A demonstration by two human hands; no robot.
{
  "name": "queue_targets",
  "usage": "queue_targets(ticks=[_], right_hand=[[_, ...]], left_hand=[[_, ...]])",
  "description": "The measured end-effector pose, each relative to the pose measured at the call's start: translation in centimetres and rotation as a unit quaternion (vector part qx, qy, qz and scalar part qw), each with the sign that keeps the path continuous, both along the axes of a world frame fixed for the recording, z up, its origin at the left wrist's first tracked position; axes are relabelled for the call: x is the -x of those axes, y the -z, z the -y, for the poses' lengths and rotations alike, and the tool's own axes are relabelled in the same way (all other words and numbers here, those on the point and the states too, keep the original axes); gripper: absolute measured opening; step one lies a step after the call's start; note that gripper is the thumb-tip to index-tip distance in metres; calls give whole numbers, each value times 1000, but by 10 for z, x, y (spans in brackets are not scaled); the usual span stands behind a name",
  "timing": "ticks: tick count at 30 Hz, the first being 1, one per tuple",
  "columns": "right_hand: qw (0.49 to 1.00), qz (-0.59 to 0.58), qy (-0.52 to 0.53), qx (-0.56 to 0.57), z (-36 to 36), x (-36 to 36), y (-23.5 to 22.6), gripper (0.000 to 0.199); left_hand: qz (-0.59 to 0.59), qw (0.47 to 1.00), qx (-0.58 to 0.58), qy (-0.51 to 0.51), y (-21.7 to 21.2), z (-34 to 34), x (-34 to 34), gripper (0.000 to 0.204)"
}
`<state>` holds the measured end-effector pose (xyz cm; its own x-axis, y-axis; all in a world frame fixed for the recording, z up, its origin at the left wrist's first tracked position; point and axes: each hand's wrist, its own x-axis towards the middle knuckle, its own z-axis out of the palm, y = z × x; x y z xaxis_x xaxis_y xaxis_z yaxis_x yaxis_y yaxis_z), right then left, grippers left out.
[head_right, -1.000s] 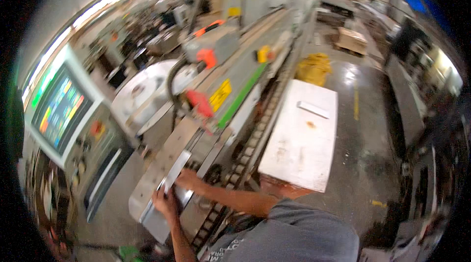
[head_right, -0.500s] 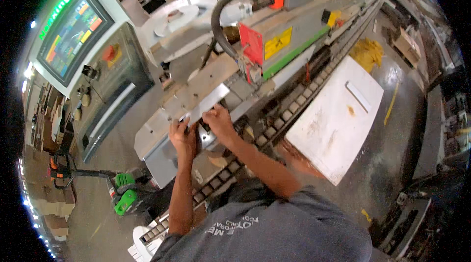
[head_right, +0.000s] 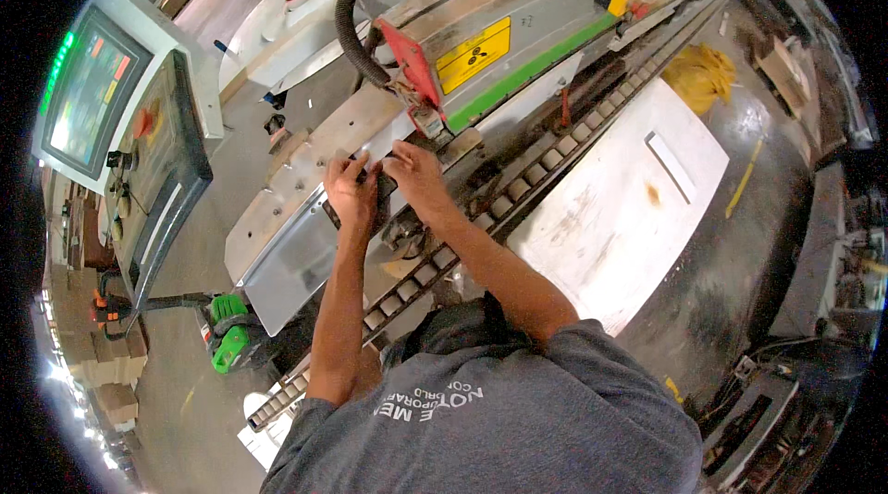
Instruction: The person feeds white rectangular boards into a machine by hand one at a time and moves a stack of processed boards from a pallet to a side table.
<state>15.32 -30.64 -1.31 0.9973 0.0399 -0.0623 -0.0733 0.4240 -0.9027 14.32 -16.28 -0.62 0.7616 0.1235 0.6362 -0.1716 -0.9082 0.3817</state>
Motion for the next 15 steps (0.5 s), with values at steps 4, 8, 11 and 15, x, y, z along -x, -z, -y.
queue_targets(ticks=[4,8,11,15], right_hand=[[987,102,-120,-1,87,34,-38,27],[973,176,6,147,212,34,-29,22],[890,31,196,411,339,-1,-4,30],[613,-79,175,767,483,-31,79,73]], left_hand=[[-25,999,37,29,-5,37,-24,26],[-14,999,22,30,-3,39,-32,27],[-82,994,71,35,-18,46,-13,24],[-71,970,204,112,-29,67,27,18]])
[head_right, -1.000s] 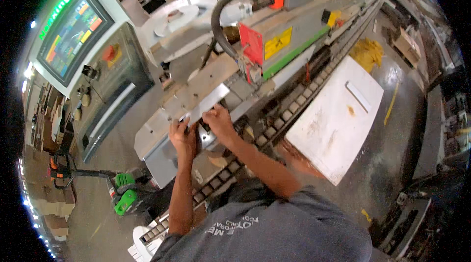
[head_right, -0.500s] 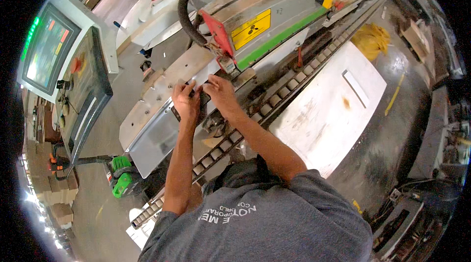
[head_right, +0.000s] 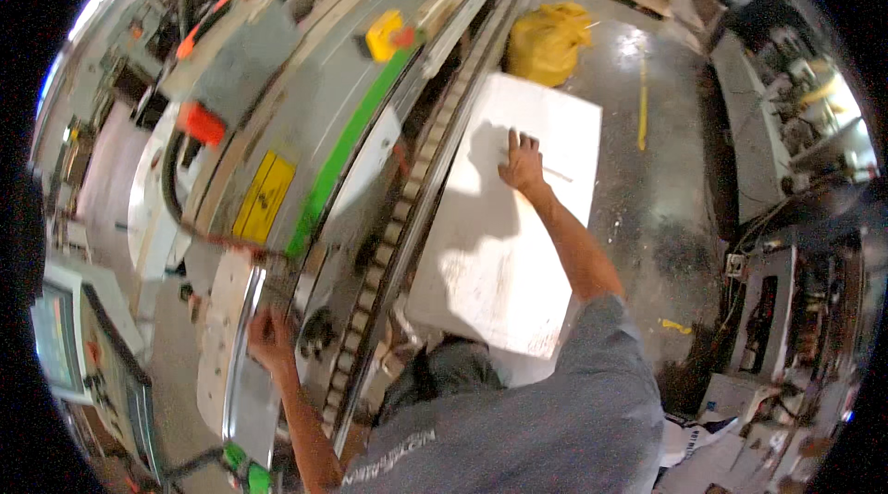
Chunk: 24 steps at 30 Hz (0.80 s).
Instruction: The person feeds white rectangular boards into a machine by hand one at a time and moves a stack of processed boards from a pallet to a side table.
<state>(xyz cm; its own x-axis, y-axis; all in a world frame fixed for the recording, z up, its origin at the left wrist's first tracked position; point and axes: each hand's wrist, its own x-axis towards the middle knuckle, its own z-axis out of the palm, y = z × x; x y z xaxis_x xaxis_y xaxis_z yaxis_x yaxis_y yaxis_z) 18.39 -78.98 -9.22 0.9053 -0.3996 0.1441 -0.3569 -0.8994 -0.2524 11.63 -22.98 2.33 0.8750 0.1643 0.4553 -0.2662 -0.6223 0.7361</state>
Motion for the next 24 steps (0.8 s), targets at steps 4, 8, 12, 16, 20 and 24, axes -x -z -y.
queue_targets(ticks=[4,8,12,16,20,24], right_hand=[[984,-173,10,29,35,-1,22,69],[981,-190,17,-17,9,27,33,52],[940,-217,-60,-258,-60,59,-43,49],[713,-15,-202,-671,-171,108,-94,46],[589,66,-350,-725,-298,121,-115,49],[508,-6,-343,-790,-395,104,-103,52]], left_hand=[[2,995,-98,13,0,-14,33,17],[2,998,-56,4,-3,6,48,18],[-97,995,-14,33,-11,25,62,26],[-143,979,-3,148,-39,45,79,42],[-208,949,26,235,-57,38,95,51],[-176,970,104,131,-60,-21,103,47]])
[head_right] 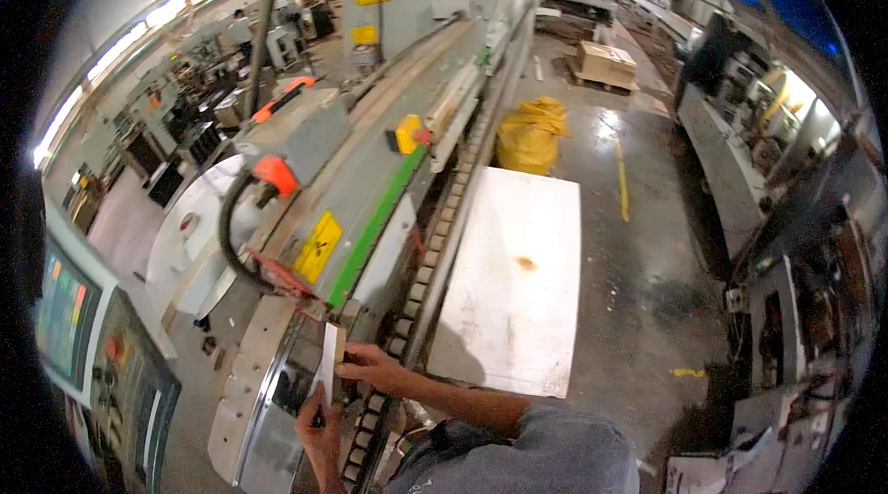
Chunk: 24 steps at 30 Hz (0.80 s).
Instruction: The person feeds white rectangular boards into a machine by hand one at a time and moves a stack of processed boards from a pallet to a side table.
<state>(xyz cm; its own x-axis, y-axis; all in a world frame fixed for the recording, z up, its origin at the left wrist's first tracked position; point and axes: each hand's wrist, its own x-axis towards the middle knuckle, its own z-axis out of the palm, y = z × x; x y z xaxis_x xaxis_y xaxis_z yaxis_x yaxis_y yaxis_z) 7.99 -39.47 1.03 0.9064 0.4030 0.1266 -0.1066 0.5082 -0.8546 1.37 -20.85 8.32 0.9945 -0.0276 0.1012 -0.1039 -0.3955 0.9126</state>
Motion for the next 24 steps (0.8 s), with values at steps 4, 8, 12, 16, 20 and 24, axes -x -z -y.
queue_targets(ticks=[4,8,12,16,20,24], right_hand=[[988,-121,-66,76,-62,12,-3,51],[980,-146,-102,86,-124,29,-6,64],[983,-141,-120,-6,-174,10,31,49],[988,-53,-143,28,-192,-12,35,29],[995,10,-42,92,-213,-20,34,18],[937,245,-4,248,-215,-31,39,16]], left_hand=[[109,980,-148,-70,19,-73,-1,46],[250,918,-286,-113,63,-144,-17,47],[271,866,-361,-216,80,-160,-23,47],[252,857,-363,-265,88,-169,-6,48],[214,878,-318,-287,104,-182,4,46],[212,876,-341,-266,110,-195,1,41]])
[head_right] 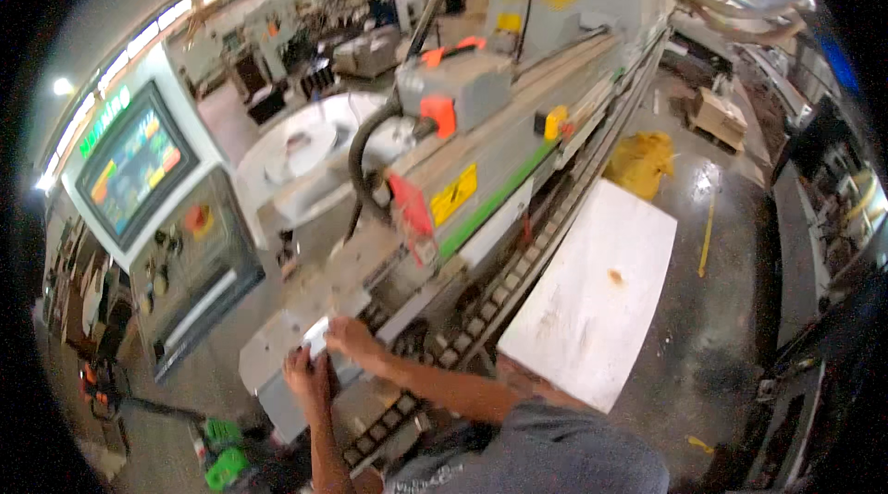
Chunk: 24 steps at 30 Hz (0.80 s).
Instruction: The person feeds white rectangular boards into a machine by hand one at a time and moves a stack of processed boards from a pallet to a side table.
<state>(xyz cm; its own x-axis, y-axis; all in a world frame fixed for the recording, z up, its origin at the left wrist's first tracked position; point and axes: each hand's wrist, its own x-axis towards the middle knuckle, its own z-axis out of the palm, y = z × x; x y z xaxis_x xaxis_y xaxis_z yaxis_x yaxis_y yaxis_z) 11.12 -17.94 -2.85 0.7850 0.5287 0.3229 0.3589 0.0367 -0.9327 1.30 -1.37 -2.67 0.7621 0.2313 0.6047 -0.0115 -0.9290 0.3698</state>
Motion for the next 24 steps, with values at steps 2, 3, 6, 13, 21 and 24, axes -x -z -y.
queue_targets(ticks=[2,3,6,13,21,24], right_hand=[[996,-84,-5,-24,7,15,-20,13],[954,-248,18,-166,10,25,-21,13],[864,-375,9,-334,22,51,-6,29],[883,-416,-16,-218,15,60,-31,50],[889,-397,-14,-228,13,46,-45,36],[894,-395,-6,-212,16,43,-44,38]], left_hand=[[-4,1000,12,-24,-4,4,0,39],[-24,999,27,-24,-6,8,-4,39],[-29,999,33,-26,-16,19,-7,38],[-16,998,25,-63,-16,17,-3,39],[33,999,22,-17,-16,19,-8,36],[36,999,14,-18,-18,22,-11,35]])
